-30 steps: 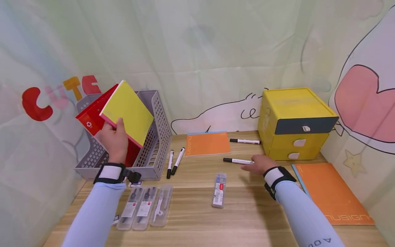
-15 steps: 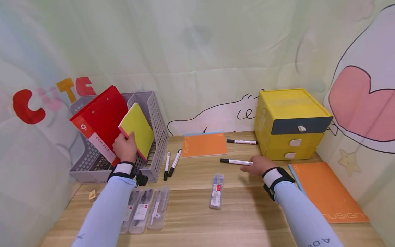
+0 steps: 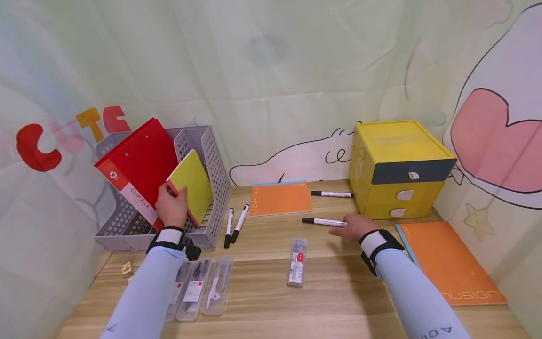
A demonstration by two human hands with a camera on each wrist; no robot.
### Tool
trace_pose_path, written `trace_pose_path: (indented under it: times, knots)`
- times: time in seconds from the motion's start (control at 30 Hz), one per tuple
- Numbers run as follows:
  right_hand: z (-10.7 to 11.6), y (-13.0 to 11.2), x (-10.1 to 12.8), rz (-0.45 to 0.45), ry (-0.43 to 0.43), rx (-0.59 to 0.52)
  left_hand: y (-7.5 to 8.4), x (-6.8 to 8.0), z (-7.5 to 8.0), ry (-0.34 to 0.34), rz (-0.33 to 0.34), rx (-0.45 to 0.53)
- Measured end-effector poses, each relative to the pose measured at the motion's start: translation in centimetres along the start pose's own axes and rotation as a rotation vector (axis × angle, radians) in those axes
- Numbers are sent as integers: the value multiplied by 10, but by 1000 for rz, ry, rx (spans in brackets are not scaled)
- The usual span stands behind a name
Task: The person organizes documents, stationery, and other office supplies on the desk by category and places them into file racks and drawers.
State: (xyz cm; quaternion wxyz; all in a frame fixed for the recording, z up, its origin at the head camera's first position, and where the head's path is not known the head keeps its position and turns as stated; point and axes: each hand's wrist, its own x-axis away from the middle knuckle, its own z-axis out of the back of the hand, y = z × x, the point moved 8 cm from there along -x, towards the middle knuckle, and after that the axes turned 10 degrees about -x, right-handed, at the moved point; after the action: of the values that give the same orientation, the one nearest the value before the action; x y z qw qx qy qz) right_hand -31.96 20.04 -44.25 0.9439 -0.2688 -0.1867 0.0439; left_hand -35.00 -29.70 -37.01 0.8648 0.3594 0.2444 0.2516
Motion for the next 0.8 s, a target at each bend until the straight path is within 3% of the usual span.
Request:
trace_pose_path:
  times: [0.1,0.2,0.37,0.5,0.6,0.67,0.8]
  knots:
    - [0,0,0,3,2,1,7,3,6,40,-32,21]
    - [1,0,-2,3,0,3,22,10,15,113,-130,-4]
    - [5,7,-3,-21,0,28,58,28,23,224,-372,-57]
    - [15,15,-1,-10,42,54,88,52,16,236,-595,-94]
    - [22,27,1,-7,79,32,107,74,2,180,-761,-165]
    - [26,36,2,-17,98,18,116,86,-12,90,-846,-215]
    - [40,61,13,-98,128,19,120,106,-49,-246,-903,-347]
